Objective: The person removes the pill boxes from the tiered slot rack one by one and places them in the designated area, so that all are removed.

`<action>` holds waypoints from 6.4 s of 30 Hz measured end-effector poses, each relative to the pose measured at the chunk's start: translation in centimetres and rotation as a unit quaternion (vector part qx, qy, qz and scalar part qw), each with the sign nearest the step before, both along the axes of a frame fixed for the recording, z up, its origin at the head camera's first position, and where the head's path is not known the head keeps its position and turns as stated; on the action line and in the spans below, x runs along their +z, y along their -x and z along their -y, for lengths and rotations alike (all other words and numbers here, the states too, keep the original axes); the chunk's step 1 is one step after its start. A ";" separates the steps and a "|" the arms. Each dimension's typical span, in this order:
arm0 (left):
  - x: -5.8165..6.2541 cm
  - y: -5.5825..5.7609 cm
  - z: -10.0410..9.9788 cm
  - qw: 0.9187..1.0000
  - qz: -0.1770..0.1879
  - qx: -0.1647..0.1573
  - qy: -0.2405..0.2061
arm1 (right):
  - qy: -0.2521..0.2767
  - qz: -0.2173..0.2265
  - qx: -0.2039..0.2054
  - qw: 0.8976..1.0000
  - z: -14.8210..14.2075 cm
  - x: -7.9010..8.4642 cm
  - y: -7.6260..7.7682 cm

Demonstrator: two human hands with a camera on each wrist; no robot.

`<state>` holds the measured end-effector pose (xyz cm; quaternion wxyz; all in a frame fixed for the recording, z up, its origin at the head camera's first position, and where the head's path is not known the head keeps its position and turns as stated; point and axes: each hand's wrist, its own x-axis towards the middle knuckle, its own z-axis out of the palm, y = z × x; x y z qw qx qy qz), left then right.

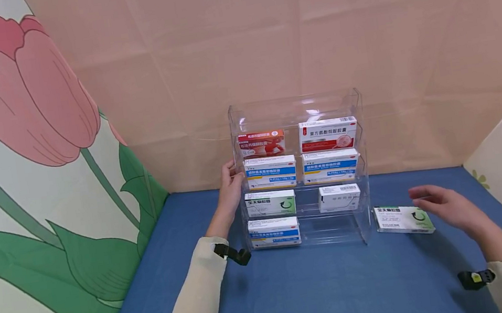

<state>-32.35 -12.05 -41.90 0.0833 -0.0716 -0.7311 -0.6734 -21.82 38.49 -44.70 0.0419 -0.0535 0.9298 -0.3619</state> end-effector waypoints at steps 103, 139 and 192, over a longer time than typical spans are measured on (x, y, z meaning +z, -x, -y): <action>-0.9 0.4 -0.6 0.999 -0.021 0.027 0.012 | 0.109 -0.088 0.093 0.986 25.0 -3.0 1.0; -1.0 0.4 -0.6 0.999 -0.016 0.034 0.020 | 0.055 -0.149 0.043 0.986 26.7 -2.3 0.1; -1.1 0.5 -0.4 0.999 -0.012 0.033 0.025 | 0.048 -0.044 -0.021 0.998 8.5 2.7 -6.9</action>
